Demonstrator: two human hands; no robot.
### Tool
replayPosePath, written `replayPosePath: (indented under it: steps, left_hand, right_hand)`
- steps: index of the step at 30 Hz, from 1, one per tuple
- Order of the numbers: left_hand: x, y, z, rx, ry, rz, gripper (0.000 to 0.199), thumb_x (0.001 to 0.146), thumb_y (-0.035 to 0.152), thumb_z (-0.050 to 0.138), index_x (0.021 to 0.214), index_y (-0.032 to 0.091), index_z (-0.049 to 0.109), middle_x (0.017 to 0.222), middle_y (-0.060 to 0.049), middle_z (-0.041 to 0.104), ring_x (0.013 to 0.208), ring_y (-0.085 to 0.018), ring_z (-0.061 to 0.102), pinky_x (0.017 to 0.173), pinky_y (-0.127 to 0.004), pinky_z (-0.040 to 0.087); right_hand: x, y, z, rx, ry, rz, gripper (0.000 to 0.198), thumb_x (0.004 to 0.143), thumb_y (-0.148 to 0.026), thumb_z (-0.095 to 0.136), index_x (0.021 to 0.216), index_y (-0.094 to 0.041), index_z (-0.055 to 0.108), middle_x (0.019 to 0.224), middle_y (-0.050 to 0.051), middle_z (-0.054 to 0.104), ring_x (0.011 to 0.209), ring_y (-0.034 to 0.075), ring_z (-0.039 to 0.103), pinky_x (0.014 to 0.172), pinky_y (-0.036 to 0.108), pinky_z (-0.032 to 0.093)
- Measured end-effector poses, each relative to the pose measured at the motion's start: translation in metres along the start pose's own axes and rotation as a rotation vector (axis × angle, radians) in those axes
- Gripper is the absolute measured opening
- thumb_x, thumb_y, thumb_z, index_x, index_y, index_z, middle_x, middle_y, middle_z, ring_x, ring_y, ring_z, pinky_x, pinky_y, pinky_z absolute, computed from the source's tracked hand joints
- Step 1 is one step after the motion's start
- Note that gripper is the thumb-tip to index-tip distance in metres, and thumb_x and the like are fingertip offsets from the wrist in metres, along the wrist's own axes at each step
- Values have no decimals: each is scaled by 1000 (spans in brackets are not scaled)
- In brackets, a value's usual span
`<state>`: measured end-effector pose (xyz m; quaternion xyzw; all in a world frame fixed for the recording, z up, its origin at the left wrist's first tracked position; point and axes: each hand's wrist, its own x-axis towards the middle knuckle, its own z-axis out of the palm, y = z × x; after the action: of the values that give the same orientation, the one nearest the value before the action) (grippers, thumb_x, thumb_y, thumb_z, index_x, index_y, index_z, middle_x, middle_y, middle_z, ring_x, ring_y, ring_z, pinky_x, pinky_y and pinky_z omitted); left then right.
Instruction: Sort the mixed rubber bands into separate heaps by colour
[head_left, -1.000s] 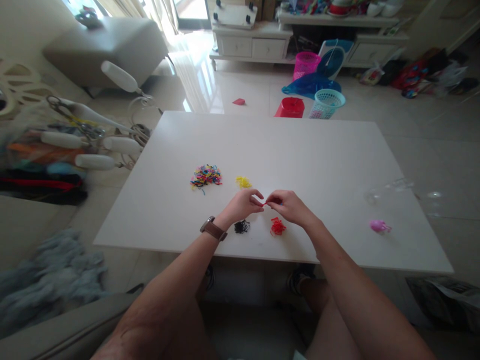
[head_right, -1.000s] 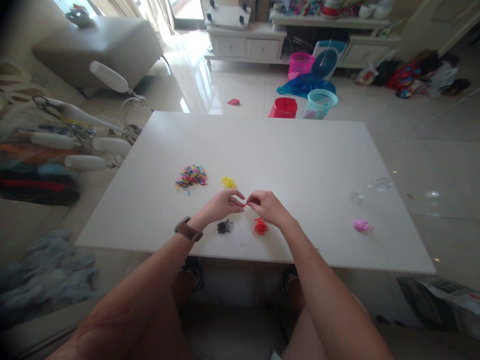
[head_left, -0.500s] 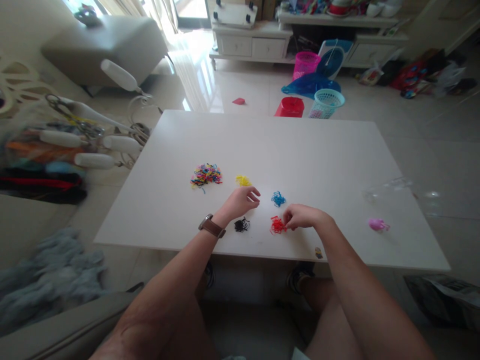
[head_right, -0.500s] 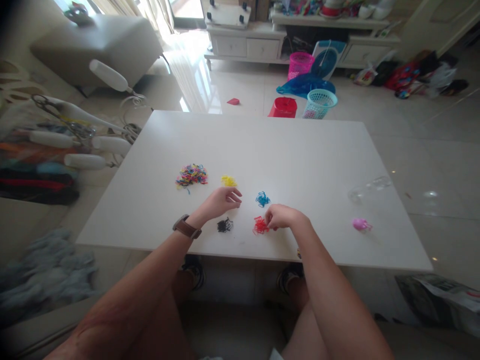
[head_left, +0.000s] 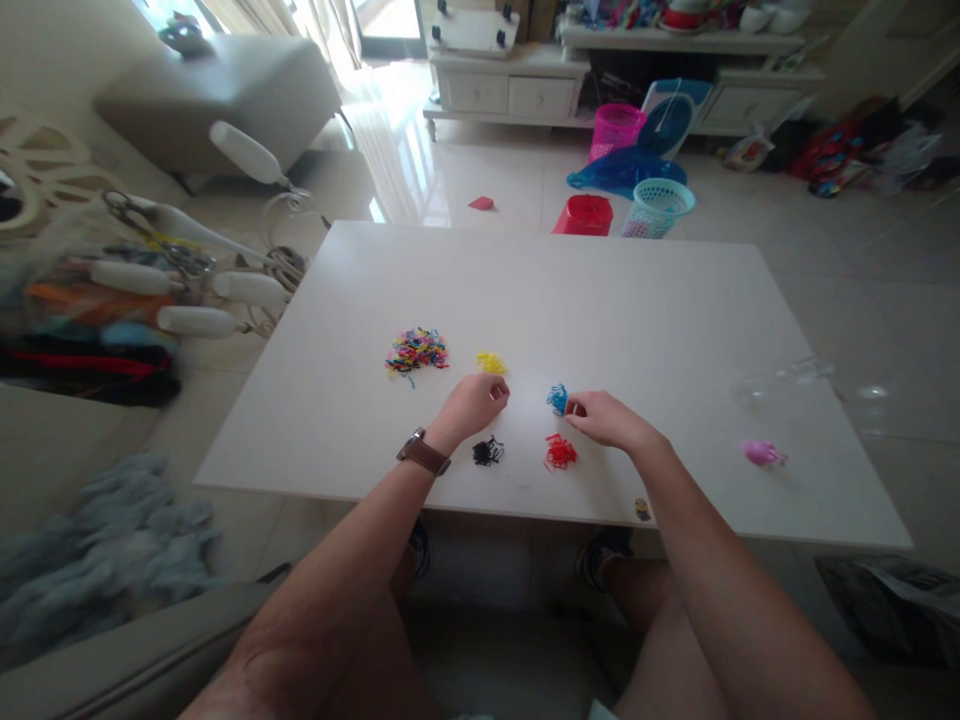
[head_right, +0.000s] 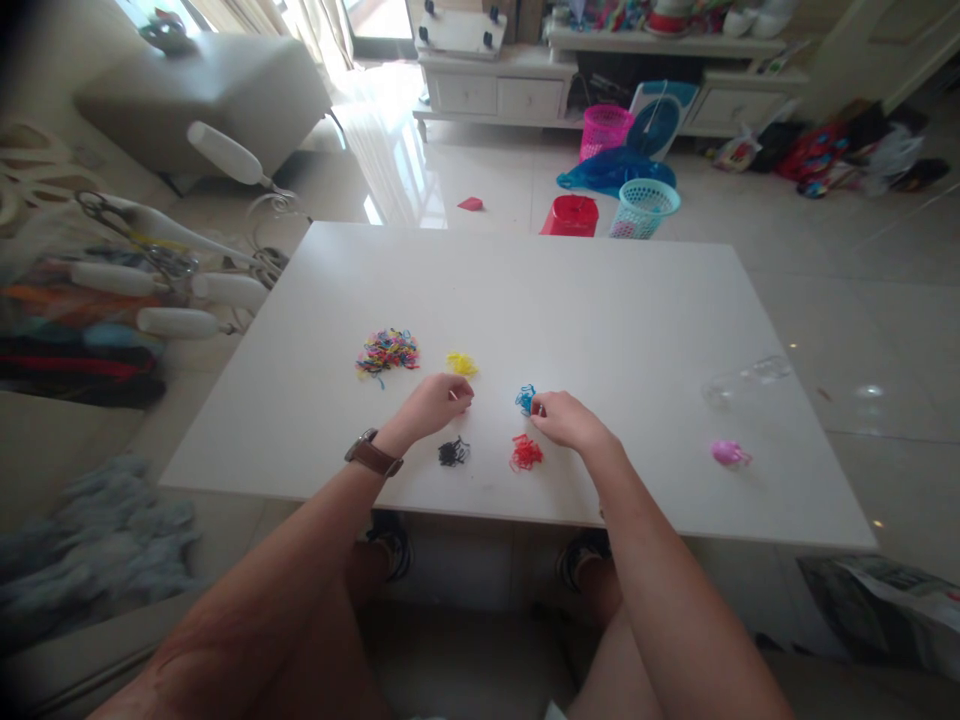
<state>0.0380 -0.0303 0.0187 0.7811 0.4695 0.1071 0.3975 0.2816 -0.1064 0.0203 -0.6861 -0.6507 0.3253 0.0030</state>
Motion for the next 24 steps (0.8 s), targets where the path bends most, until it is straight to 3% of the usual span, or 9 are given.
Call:
replayPosePath:
  steps: [3, 7, 13, 16, 20, 24]
  left_hand:
    - [-2, 0, 3, 91, -45, -28, 14, 81, 22, 58, 76, 18, 70, 79, -8, 72, 74, -20, 65, 70, -29, 48]
    - [0, -7, -1, 195, -22, -117, 22, 85, 31, 56, 92, 17, 71, 96, -14, 72, 89, -26, 66, 79, -33, 49]
    - [9, -41, -40, 496, 161, -380, 40, 88, 39, 52, 113, 11, 66, 121, -25, 61, 120, -39, 54, 99, -48, 43]
    - [10, -56, -54, 507, 143, -490, 47, 86, 42, 54, 123, 14, 63, 141, -24, 49, 135, -43, 41, 104, -52, 39]
    - [7, -64, -55, 479, 34, -503, 55, 83, 44, 55, 132, 18, 59, 158, -18, 33, 143, -45, 27, 107, -59, 36]
    - [7, -65, -53, 490, 61, -500, 54, 83, 47, 53, 128, 17, 63, 154, -19, 39, 141, -45, 32, 105, -61, 36]
  right_hand:
    - [0, -2, 1, 10, 20, -20, 16, 84, -21, 55, 84, -21, 71, 81, 4, 72, 71, 16, 62, 65, 25, 41]
    - [1, -3, 1, 11, 38, -39, 17, 85, -22, 56, 87, -21, 72, 84, 4, 73, 72, 17, 63, 66, 25, 41]
    - [2, -2, 3, 4, 26, -59, 17, 85, -23, 55, 89, -21, 72, 83, 4, 73, 72, 17, 63, 66, 25, 42]
    - [3, -3, 4, 1, 26, -62, 17, 85, -23, 55, 88, -21, 72, 83, 4, 72, 72, 17, 63, 66, 26, 42]
    - [2, -6, 4, 13, 23, -70, 17, 84, -22, 54, 86, -21, 71, 83, 5, 72, 71, 17, 62, 65, 25, 41]
    - [3, -7, 5, 18, 19, -82, 15, 85, -24, 55, 84, -20, 70, 81, 4, 71, 71, 16, 61, 65, 25, 41]
